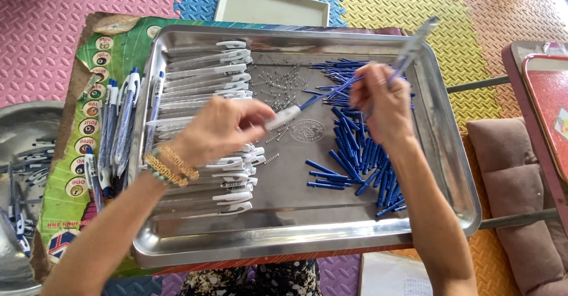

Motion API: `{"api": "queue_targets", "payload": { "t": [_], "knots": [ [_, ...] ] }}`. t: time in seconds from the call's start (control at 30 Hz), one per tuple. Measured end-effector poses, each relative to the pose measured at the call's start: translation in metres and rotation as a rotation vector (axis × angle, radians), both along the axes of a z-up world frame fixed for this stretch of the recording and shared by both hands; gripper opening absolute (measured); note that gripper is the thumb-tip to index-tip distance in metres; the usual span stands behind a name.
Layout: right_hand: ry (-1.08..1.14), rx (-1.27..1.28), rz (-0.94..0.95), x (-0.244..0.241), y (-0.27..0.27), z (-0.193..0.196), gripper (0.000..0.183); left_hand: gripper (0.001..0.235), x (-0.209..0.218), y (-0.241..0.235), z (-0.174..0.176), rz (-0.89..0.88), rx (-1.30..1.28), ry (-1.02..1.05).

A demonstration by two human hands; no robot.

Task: The person assembles ballpoint pens by hand, picking up clear pen bodies and blue ink cartridges from a metal tray. They insert the cartridges into the bodies and place the completed pens into a metal bowl to the left.

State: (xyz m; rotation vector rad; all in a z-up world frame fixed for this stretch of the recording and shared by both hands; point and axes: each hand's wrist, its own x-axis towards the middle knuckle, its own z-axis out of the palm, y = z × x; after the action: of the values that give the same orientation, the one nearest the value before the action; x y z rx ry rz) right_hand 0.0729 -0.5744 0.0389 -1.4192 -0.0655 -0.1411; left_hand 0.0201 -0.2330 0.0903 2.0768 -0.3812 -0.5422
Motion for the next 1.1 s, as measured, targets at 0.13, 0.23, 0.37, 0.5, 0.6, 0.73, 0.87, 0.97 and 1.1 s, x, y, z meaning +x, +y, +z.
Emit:
{"api": "queue_targets", "payload": {
  "t": [0.13,0.23,0.37,0.5,0.6,0.73,0.87,0.97,1.1],
  "knots": [
    [-0.134,-0.084,-0.189,0.012,-0.025,-0.002,0.031,0.012,0.024,0.005,-0.004,0.001,0.713,-0.663],
    [-0.255,-0.255,-0.198,0.005,-0.019,0.004,0.034,0.013,0.025,-0.011,-0.008,0.065,0.858,-1.012],
    [-0.325,-0.37,-0.202,-0.008,-0.002,0.02,0.032,0.015,0.029,-0.019,-0.015,0.012,0.874,-1.183],
    [-0.379,-0.439,-0.188,-0.01,-0.002,0.022,0.033,0.017,0.031,0.003,-0.017,0.03,0.876,-1.217],
    [-0.371,-0.394,-0.185,-0.01,-0.002,0.022,0.033,0.019,0.033,0.049,-0.03,0.063,0.732,-0.994],
    [-0.324,-0.29,-0.169,-0.01,0.004,0.019,0.035,0.03,0.049,0.094,-0.081,0.089,0.407,-0.676],
    [-0.278,-0.254,-0.149,-0.015,0.007,0.019,0.035,0.043,0.041,0.059,-0.057,0.099,0.281,-0.823],
    [-0.268,-0.238,-0.099,-0.018,0.015,0.019,0.035,0.03,0.033,0.006,-0.04,-0.003,-0.039,-0.833],
    [-0.229,-0.239,-0.086,-0.021,0.013,0.018,0.035,0.02,0.043,-0.055,-0.063,-0.045,-0.017,-0.602]
  ]
}}
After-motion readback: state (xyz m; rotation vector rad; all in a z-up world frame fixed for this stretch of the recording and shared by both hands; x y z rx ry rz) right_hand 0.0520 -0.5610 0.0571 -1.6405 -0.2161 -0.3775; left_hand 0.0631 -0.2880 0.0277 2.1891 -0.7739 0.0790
